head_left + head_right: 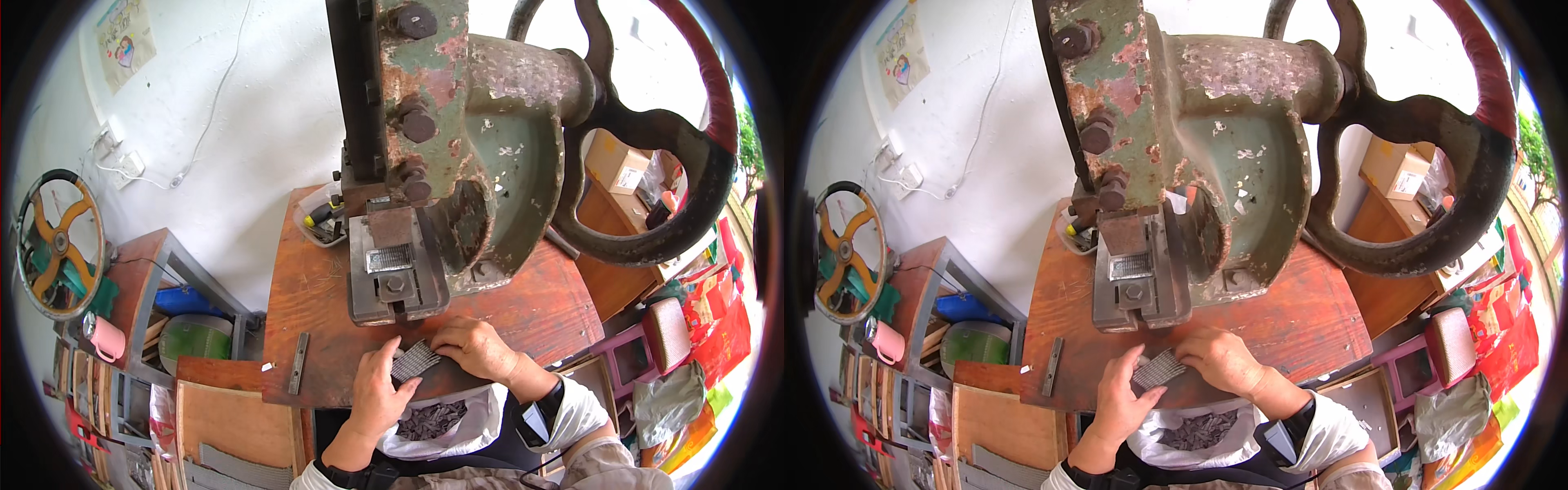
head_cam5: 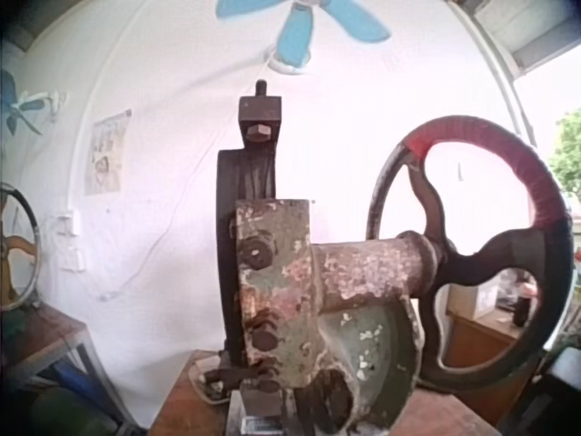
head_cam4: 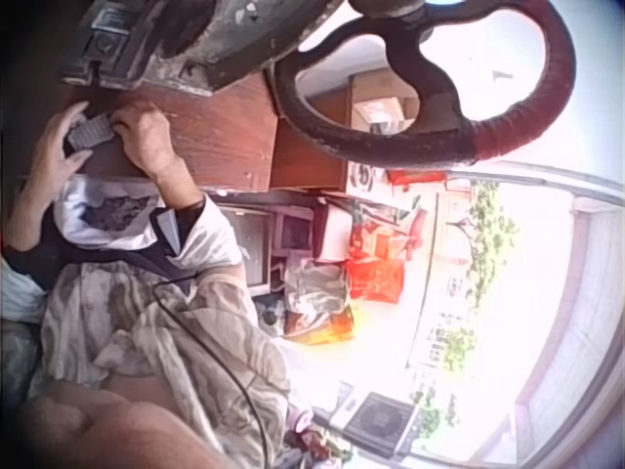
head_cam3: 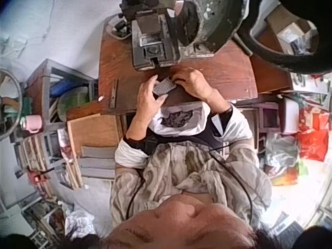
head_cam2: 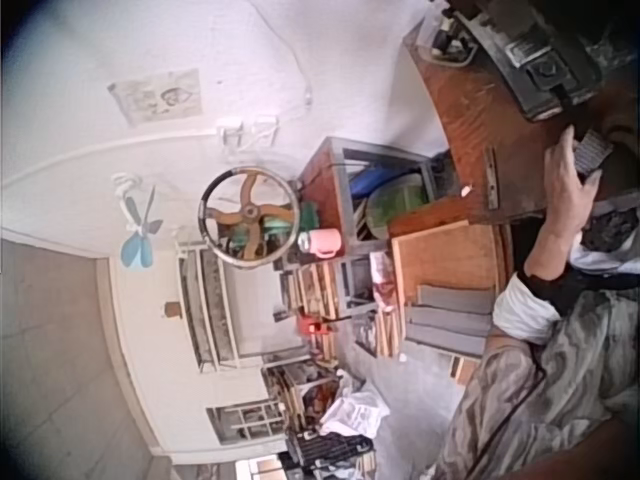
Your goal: The person picks up a stack of metal strips from a wooden tray, places them into a manual press, and rotates a large wheel to cut them. They then remove the cut pieces and place them into a white bag before repeating the process.
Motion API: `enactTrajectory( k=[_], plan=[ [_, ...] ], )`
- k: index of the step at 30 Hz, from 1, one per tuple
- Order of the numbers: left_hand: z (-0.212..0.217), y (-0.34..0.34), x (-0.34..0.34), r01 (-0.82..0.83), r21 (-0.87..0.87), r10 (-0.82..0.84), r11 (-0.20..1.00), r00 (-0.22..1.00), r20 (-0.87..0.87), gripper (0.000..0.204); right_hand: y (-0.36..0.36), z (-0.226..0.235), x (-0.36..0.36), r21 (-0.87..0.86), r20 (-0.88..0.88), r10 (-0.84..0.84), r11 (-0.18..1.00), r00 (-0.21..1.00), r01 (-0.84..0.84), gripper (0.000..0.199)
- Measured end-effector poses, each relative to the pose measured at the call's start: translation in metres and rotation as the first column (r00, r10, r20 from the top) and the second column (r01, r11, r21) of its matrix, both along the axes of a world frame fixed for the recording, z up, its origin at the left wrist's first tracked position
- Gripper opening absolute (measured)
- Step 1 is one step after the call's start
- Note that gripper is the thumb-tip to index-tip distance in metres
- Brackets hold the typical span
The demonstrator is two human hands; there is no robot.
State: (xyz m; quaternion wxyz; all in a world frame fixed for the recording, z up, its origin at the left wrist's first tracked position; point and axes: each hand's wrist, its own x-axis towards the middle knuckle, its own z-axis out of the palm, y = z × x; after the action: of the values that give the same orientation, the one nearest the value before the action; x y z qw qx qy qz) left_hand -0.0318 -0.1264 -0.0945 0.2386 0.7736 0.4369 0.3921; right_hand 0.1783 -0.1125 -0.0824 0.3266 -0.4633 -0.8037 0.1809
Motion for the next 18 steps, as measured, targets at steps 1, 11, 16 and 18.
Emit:
enactTrajectory(
  k=[1, 11, 16, 18],
  plan=[
    [0.000, 0.000, 0.000, -0.002, -0.012, 0.002, 1.000, 1.000, 0.002, 0.074, 0.000, 0.001, 0.000, -0.013, 0.009, 0.002, 1.000, 1.000, -0.002, 0.012],
    [0.007, 0.003, -0.004, 0.003, -0.003, -0.004, 1.000, 0.998, -0.057, 0.076, -0.001, 0.007, -0.004, -0.056, 0.127, 0.068, 0.997, 0.990, -0.061, 0.012],
    [0.007, 0.001, -0.004, -0.012, -0.031, 0.012, 0.999, 1.000, -0.015, 0.073, -0.008, 0.009, -0.008, -0.102, 0.064, 0.056, 0.994, 0.996, -0.049, 0.011],
    [0.006, 0.002, -0.004, -0.012, -0.018, 0.012, 1.000, 1.000, -0.018, 0.070, -0.006, 0.003, -0.001, -0.122, 0.016, 0.050, 0.991, 0.999, -0.047, 0.010]
  ],
)
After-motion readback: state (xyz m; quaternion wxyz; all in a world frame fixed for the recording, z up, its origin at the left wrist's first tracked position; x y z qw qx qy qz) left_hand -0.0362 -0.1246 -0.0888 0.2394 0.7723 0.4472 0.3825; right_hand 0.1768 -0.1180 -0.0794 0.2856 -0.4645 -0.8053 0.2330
